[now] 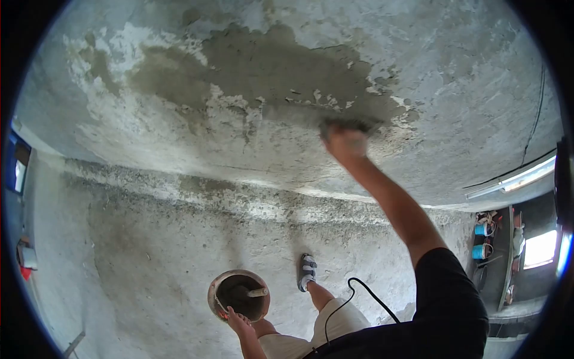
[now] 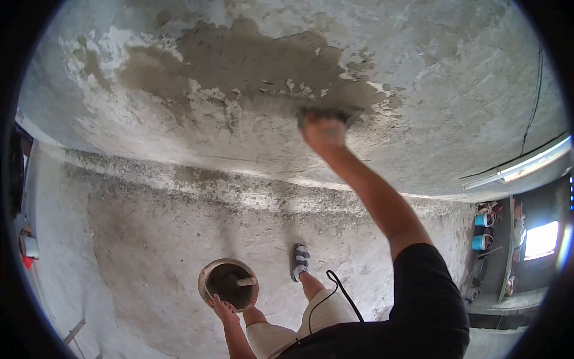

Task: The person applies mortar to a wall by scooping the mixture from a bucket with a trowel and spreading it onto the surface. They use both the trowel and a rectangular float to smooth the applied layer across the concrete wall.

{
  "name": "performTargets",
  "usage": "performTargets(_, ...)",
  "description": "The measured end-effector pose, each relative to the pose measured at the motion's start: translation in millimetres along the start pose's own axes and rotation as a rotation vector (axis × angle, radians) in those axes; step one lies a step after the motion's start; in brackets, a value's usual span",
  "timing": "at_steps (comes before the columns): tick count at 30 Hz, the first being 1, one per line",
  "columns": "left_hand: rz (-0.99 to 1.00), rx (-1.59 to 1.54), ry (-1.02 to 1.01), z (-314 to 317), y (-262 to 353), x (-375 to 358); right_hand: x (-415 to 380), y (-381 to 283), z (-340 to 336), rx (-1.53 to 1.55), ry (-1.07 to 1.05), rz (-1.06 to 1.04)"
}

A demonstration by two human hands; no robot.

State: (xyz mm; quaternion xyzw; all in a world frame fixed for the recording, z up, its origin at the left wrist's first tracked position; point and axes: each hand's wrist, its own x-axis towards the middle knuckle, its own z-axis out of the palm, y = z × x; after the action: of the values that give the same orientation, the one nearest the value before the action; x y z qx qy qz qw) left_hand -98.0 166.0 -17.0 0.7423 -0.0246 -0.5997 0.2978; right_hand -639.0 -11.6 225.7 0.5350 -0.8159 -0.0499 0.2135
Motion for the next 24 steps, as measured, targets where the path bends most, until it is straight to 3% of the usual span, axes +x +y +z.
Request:
performTargets(1, -0.006, 0.002, 0.003, -0.7, 2.6, 0.5, -4.9, -11.8, 30.3, 0.04, -0.22, -0.043)
performTargets(2, -0.011, -0.001, 0.004, -2.3, 3.4, -1.4, -16.3, -19.5, 52.0, 0.037, -0.222, -0.049)
performTargets(6, 0.026, -0.064, -0.06, -19.9, 9.8, -6.4, -54.1, -53.9, 96.6, 0.117, 0.035, -0.209)
performTargets(9, -0.017, -0.081, -0.028, -29.2, 7.6, -8.2, -30.7, -57.5, -6.4, 0.161, -0.039, -0.073)
performTargets(12, -0.011, -0.075, -0.013, -31.0, 9.9, -3.7, 30.7, -43.1, -117.4, 0.107, 0.215, -0.033)
performTargets(15, -0.013, -0.074, 0.007, -31.2, 13.5, 0.1, 82.4, -37.7, -160.2, -0.004, 0.333, -0.014)
performTargets(18, -0.021, -0.079, 0.049, -36.1, 14.7, 2.7, 78.3, -57.5, -118.7, -0.002, 0.227, 0.093)
performTargets(20, -0.004, -0.106, 0.067, -38.0, 13.4, 9.8, 44.3, -93.8, -26.9, -0.056, -0.07, 0.04)
performTargets(21, -0.024, -0.14, 0.078, -47.6, 15.0, 15.5, 24.6, -96.4, 54.4, -0.08, -0.249, -0.132)
performTargets(22, -0.044, -0.173, 0.088, -58.4, 14.0, 18.4, -2.9, -104.1, 92.7, -0.04, -0.323, -0.202)
performTargets(23, -0.035, -0.183, 0.082, -68.7, 11.3, 20.3, -22.1, -108.0, 135.2, 0.011, -0.521, -0.099)
performTargets(24, -0.033, -0.194, 0.098, -77.0, 11.0, 25.2, -38.2, -113.2, 127.5, 0.076, -0.448, -0.124)
